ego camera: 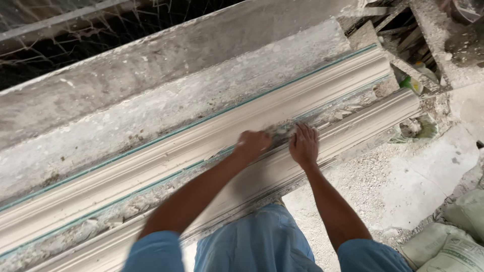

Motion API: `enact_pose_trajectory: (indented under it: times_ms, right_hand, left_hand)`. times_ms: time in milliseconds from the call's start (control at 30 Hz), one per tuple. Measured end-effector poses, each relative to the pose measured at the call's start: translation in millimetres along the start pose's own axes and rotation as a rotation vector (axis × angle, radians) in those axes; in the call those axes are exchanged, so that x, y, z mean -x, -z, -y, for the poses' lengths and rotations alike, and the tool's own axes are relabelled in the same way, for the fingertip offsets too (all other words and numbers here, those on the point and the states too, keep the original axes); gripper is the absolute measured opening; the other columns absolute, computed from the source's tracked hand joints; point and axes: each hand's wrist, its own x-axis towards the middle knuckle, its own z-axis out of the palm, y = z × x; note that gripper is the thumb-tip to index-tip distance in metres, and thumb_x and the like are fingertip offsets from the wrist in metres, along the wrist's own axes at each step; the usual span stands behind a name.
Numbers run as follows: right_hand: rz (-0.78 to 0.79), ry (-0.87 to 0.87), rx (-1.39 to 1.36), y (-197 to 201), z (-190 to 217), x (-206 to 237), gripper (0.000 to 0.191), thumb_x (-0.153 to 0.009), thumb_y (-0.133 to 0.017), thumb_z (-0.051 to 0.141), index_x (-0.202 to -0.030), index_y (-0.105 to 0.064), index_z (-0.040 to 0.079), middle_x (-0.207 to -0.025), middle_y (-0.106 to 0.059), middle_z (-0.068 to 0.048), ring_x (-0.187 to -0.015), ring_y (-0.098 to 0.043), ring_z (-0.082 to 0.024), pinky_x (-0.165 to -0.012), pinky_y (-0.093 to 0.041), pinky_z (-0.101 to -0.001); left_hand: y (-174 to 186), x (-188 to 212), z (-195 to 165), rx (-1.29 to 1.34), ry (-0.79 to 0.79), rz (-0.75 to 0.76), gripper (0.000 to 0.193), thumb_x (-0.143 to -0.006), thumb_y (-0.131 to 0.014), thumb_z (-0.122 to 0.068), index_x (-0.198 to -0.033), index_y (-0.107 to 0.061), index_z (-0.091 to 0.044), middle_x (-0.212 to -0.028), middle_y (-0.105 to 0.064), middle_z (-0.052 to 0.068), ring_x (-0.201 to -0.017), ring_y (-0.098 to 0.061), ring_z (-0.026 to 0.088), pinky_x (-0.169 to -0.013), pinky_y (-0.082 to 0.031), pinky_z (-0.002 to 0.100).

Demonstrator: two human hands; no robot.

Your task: The person uses a scraper to remove excess plaster from the grooves of long white molded strips. They repeatedly scrape along the length of each strip, then move to the next strip and repeat the process.

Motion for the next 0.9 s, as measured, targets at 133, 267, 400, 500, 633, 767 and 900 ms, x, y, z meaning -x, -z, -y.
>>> enact_pose_trajectory:
  times_ms: [133,267,400,500,633,767,900]
  right_hand:
    - [-0.033,-0.055,-0.115,-5.8,-4.7,6.4,0.036,-0.101,-0.051,0.018,-0.131,-0.062,0.001,-0.135,-0.063,-0.017,-0.132,-0.053,-0.035,-0.121,-0.032,-0.0543]
    - [0.014,-0.084,-0.108,-10.8,-7.1,7.2,0.031,-0.1,-0.053,0.021,-0.118,-0.063,-0.002,-0.123,-0.064,-0.021,-0.123,-0.055,-0.041,-0.117,-0.033,-0.0575]
    - [0.02,-0.073,-0.147,-9.9,-10.7,7.2,0.028,-0.102,-0.055,0.021,-0.115,-0.063,-0.002,-0.117,-0.064,-0.022,-0.119,-0.055,-0.042,-0.114,-0.034,-0.0595]
    - [0.143,-0.087,-0.207,-11.0,-20.8,12.9,0.022,-0.093,-0.058,0.015,-0.106,-0.063,-0.002,-0.115,-0.064,-0.023,-0.118,-0.055,-0.042,-0.113,-0.037,-0.0596]
    - [-0.098,0.048,-0.511,-16.0,-74.2,10.8,0.034,-0.091,-0.058,0.004,-0.123,-0.06,-0.008,-0.124,-0.06,-0.027,-0.122,-0.052,-0.042,-0.107,-0.039,-0.0568]
    - [-0.126,0.027,-0.399,-9.5,-197.7,-40.7,0.025,-0.093,-0.058,0.001,-0.117,-0.063,0.006,-0.119,-0.064,-0.014,-0.123,-0.057,-0.03,-0.116,-0.045,-0.0499]
    - [-0.008,0.037,-0.099,14.8,-306.0,-83.4,0.036,-0.097,-0.058,0.011,-0.133,-0.061,0.004,-0.14,-0.058,-0.019,-0.137,-0.048,-0.039,-0.119,-0.034,-0.0563]
  left_hand:
    - [3.8,102.1,42.1,-0.132,0.008,0.209,0.074,-0.091,-0.071,-0.026,-0.152,-0.034,-0.006,-0.134,-0.057,0.019,-0.072,-0.07,0.026,-0.056,-0.059,0.039]
    - [11.4,122.2,43.2,-0.257,0.003,0.151,0.064,-0.099,-0.065,-0.019,-0.154,-0.034,-0.007,-0.129,-0.061,0.017,-0.068,-0.071,0.025,-0.051,-0.061,0.038]
    - [19.5,-3.1,-10.8,-0.13,-0.047,0.08,0.066,-0.085,-0.072,-0.032,-0.14,-0.047,-0.006,-0.119,-0.064,0.016,-0.091,-0.071,0.03,-0.063,-0.061,0.045]
    - [20.1,-120.3,-60.5,-0.094,-0.053,-0.048,0.04,-0.093,-0.066,-0.02,-0.13,-0.057,-0.007,-0.12,-0.068,0.012,-0.1,-0.072,0.028,-0.066,-0.062,0.043]
    - [21.4,-172.7,-78.3,-0.014,-0.019,-0.059,0.023,-0.104,-0.061,-0.019,-0.126,-0.061,-0.013,-0.118,-0.072,0.01,-0.099,-0.073,0.022,-0.073,-0.062,0.039]
    - [14.8,-92.1,-44.6,-0.22,0.08,0.309,0.073,-0.097,-0.061,-0.021,-0.158,-0.023,-0.006,-0.134,-0.054,0.019,-0.059,-0.064,0.021,-0.041,-0.057,0.032]
    - [14.2,13.7,-19.9,-0.298,0.066,0.022,0.067,-0.099,-0.056,-0.024,-0.158,-0.028,-0.012,-0.125,-0.06,0.01,-0.053,-0.054,0.013,-0.034,-0.047,0.027]
